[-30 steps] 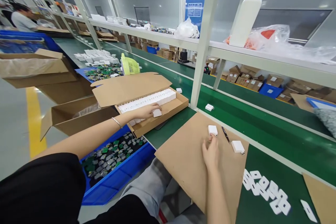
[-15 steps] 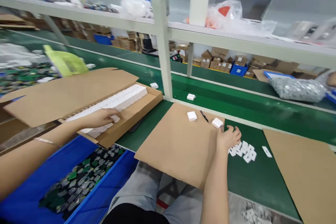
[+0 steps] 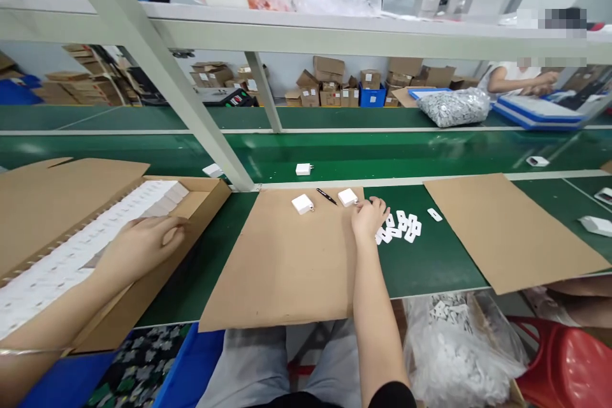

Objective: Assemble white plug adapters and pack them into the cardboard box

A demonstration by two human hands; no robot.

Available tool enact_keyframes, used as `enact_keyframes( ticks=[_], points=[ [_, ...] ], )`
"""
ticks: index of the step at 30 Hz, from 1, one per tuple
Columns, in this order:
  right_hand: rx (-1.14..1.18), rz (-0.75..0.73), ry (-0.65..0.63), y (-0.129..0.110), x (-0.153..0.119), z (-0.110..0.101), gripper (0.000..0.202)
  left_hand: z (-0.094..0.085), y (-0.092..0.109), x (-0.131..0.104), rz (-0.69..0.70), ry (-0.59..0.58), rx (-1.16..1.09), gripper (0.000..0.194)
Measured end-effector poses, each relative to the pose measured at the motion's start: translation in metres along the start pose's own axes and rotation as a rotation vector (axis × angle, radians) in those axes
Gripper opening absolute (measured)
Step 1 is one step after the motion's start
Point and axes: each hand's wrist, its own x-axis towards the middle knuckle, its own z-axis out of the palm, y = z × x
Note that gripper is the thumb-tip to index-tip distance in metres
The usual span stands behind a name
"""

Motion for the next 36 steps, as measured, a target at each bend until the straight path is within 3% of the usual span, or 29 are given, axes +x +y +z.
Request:
enact_keyframes(
  ticks=[2, 4, 6, 9, 11, 14, 20, 24, 29, 32, 36],
  points=[
    [-0.050, 0.123, 0.089, 0.003, 0.002, -0.008, 0.029, 0.020, 0.016, 0.011, 0.258, -0.059, 0.297, 0.016],
    [-0.099, 0.259, 0.068, 0.008, 0.004, -0.015, 0.039, 0.041, 0.033, 0.024, 0.463, -0.087, 0.520, 0.024],
    [-0.117, 0.324, -0.030, 0.011, 0.006, -0.018, 0.044, 0.064, 0.051, 0.037, 0.558, -0.095, 0.566, 0.026],
    [-0.110, 0.304, -0.116, 0.011, 0.006, -0.017, 0.043, 0.103, 0.079, 0.060, 0.621, -0.177, 0.576, 0.029],
    [-0.108, 0.287, -0.137, 0.009, 0.005, -0.017, 0.044, 0.132, 0.093, 0.076, 0.595, -0.250, 0.589, 0.032],
    [-0.084, 0.242, -0.156, 0.007, 0.003, -0.017, 0.045, 0.177, 0.104, 0.104, 0.448, -0.341, 0.546, 0.041],
    [-0.123, 0.248, -0.059, 0.008, -0.001, -0.013, 0.041, 0.260, 0.108, 0.158, 0.217, -0.374, 0.395, 0.056],
    [-0.122, 0.237, -0.142, 0.010, -0.003, -0.012, 0.042, 0.303, 0.115, 0.184, 0.096, -0.412, 0.241, 0.060],
    [-0.059, 0.287, -0.117, 0.008, -0.004, -0.017, 0.043, 0.321, 0.124, 0.191, -0.036, -0.389, -0.017, 0.048],
    [-0.052, 0.303, -0.069, 0.007, -0.003, -0.019, 0.044, 0.314, 0.131, 0.183, -0.109, -0.302, -0.225, 0.050],
    [-0.062, 0.288, -0.052, 0.009, -0.001, -0.018, 0.043, 0.288, 0.139, 0.154, -0.255, -0.191, -0.565, 0.043]
  ],
)
